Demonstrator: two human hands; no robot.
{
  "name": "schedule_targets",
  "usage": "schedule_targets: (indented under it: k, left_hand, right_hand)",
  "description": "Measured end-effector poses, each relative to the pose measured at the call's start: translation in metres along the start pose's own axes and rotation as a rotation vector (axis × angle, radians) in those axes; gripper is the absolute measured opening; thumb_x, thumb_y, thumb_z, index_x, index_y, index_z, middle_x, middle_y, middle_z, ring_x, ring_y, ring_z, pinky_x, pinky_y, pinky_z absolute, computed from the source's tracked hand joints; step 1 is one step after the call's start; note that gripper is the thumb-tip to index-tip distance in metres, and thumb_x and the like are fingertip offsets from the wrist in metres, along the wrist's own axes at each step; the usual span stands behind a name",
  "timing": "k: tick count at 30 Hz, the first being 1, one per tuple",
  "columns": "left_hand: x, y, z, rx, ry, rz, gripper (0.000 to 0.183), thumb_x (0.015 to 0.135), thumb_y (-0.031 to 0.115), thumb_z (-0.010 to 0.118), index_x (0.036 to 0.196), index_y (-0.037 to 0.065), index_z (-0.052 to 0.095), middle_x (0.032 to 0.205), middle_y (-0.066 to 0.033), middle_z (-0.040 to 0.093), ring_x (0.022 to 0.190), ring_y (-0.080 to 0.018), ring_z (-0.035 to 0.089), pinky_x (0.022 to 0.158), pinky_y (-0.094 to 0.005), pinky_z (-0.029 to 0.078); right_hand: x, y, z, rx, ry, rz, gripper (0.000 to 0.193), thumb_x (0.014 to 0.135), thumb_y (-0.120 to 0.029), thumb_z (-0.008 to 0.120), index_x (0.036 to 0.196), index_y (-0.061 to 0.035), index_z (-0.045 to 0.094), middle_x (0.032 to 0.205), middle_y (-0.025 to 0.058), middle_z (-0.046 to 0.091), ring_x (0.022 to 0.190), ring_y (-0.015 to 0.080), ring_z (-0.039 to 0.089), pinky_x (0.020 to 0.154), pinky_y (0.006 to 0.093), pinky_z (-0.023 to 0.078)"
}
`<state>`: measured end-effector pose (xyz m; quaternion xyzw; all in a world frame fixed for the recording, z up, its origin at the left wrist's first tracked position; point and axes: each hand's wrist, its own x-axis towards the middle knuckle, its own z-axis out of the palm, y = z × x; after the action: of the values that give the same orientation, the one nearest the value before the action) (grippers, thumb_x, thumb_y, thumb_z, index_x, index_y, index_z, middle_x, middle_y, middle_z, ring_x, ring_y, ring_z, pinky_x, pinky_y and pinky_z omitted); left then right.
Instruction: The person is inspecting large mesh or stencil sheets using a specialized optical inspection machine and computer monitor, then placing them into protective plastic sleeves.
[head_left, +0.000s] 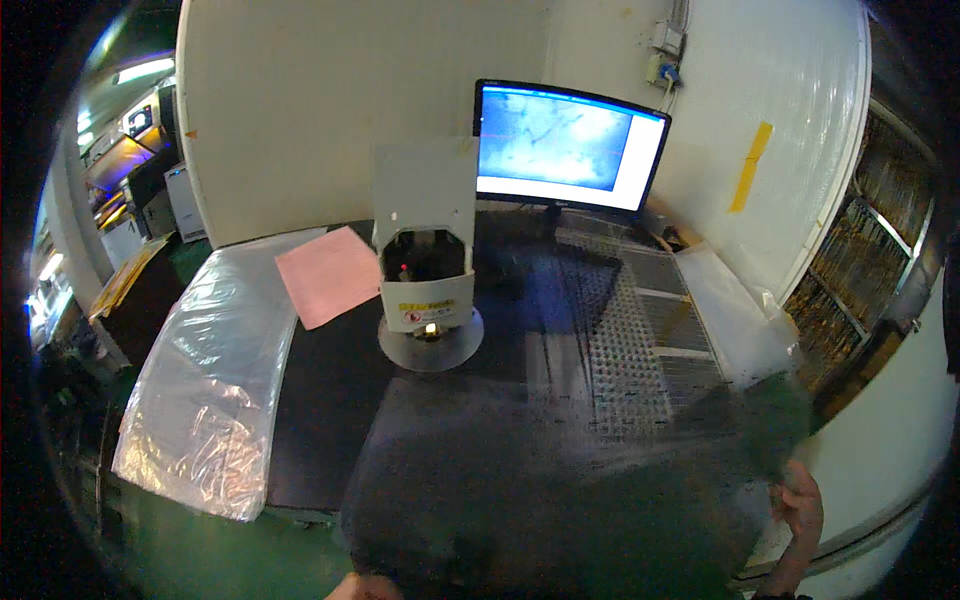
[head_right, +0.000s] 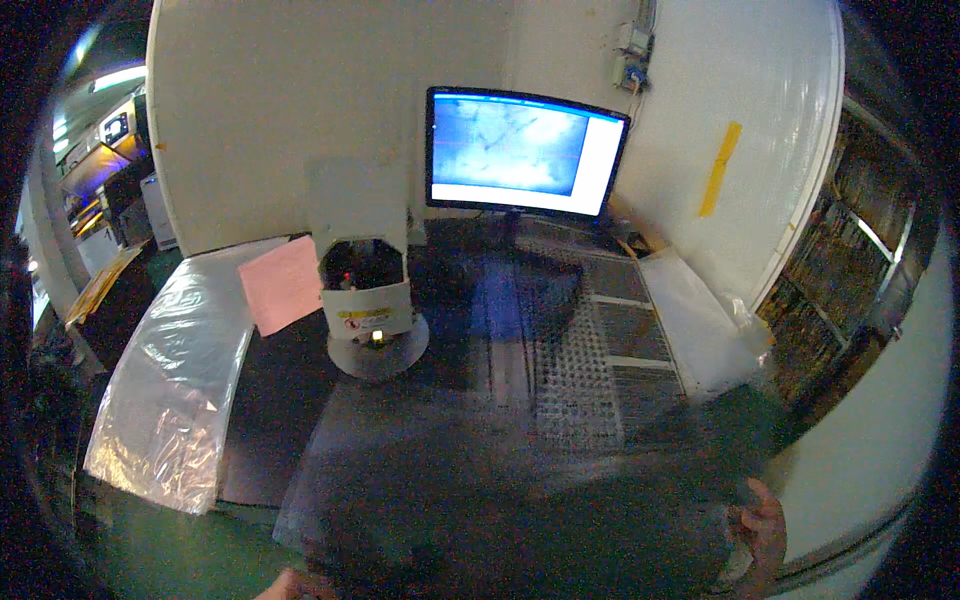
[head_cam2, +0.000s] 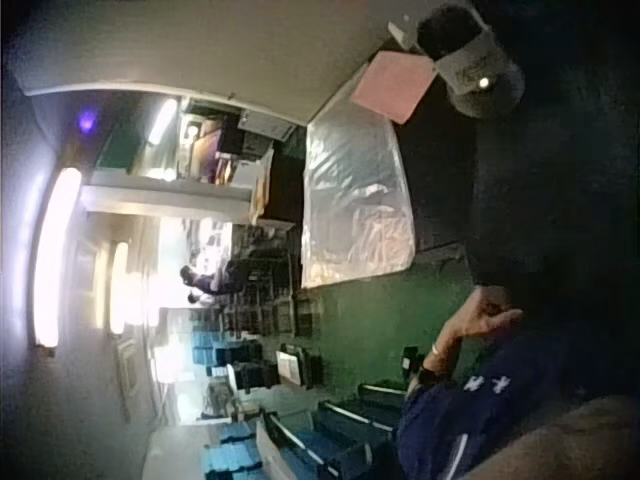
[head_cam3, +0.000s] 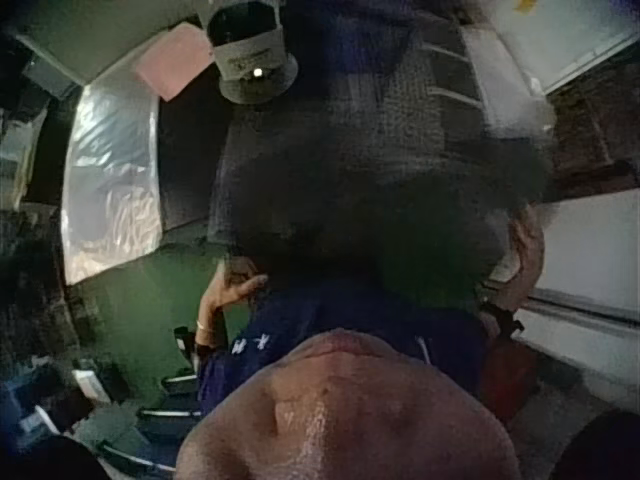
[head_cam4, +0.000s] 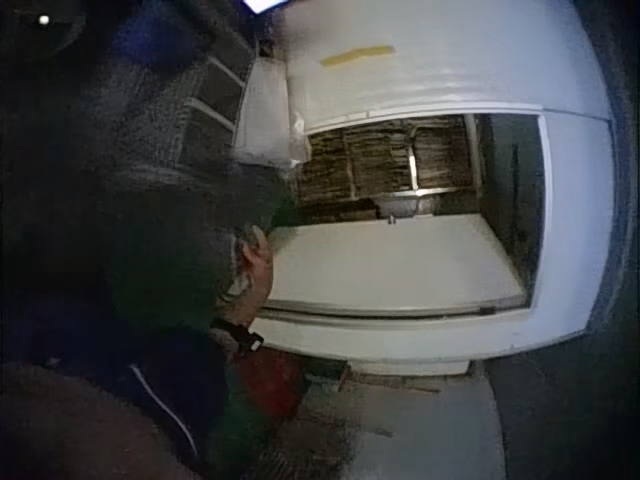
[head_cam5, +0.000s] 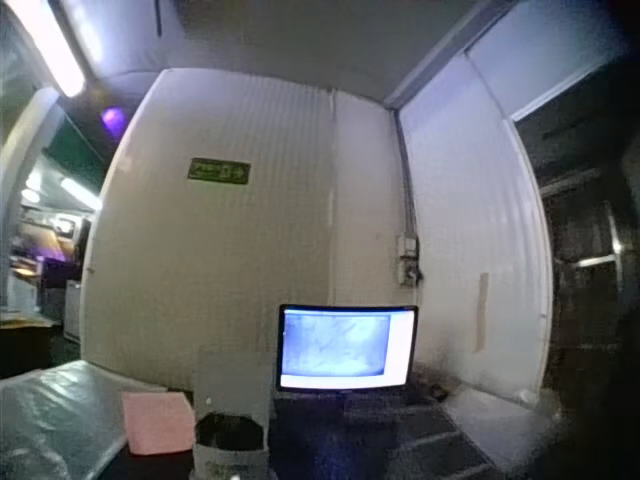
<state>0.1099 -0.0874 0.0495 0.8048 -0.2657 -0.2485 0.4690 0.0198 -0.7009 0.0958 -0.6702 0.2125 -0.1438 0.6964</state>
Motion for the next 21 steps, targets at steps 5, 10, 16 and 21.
schedule_targets:
  k: [5,10,16,21]
  left_hand:
    - [-0.056,-0.107,0.030,-0.882,0.272,0.018,0.058,0.070,0.032,0.070,0.114,-0.001,0.051,0.109,-0.0170,0.057,0.103,-0.0278,0.055,0.087,-0.0421,0.044]
    - [-0.032,-0.063,-0.024,-1.227,0.437,0.181,0.065,0.077,0.041,0.064,0.119,-0.004,0.045,0.107,-0.0215,0.057,0.092,-0.0289,0.060,0.081,-0.0398,0.048]
    - [-0.028,-0.016,-0.043,-0.774,0.510,-0.237,0.030,0.085,0.017,0.059,0.104,-0.006,0.054,0.090,-0.0135,0.063,0.077,-0.0179,0.063,0.065,-0.0267,0.051]
    - [-0.051,-0.001,-0.062,-0.605,0.693,-0.050,0.021,0.083,0.016,0.062,0.089,-0.004,0.060,0.079,-0.0092,0.065,0.067,-0.0128,0.061,0.061,-0.0256,0.050]
  right_hand:
    - [0.017,0.015,0.014,-0.065,-0.138,-0.004,0.062,0.076,-0.010,0.063,0.131,-0.0129,0.036,0.102,0.0145,0.057,0.067,0.0168,0.058,0.045,0.0273,0.045]
    - [0.005,-0.005,0.030,-0.230,-0.088,-0.062,0.053,0.081,-0.012,0.058,0.129,-0.0046,0.037,0.107,0.0159,0.055,0.087,0.0197,0.053,0.066,0.0310,0.042]
    - [-0.007,-0.024,0.081,-0.410,0.022,-0.055,0.047,0.086,-0.013,0.053,0.127,0.0035,0.038,0.112,0.0163,0.053,0.102,0.0203,0.050,0.085,0.0334,0.040]
    - [0.028,-0.004,0.096,-0.132,-0.109,-0.239,0.051,0.083,-0.011,0.057,0.128,0.0023,0.038,0.103,0.0105,0.056,0.074,0.0113,0.052,0.068,0.0237,0.042]
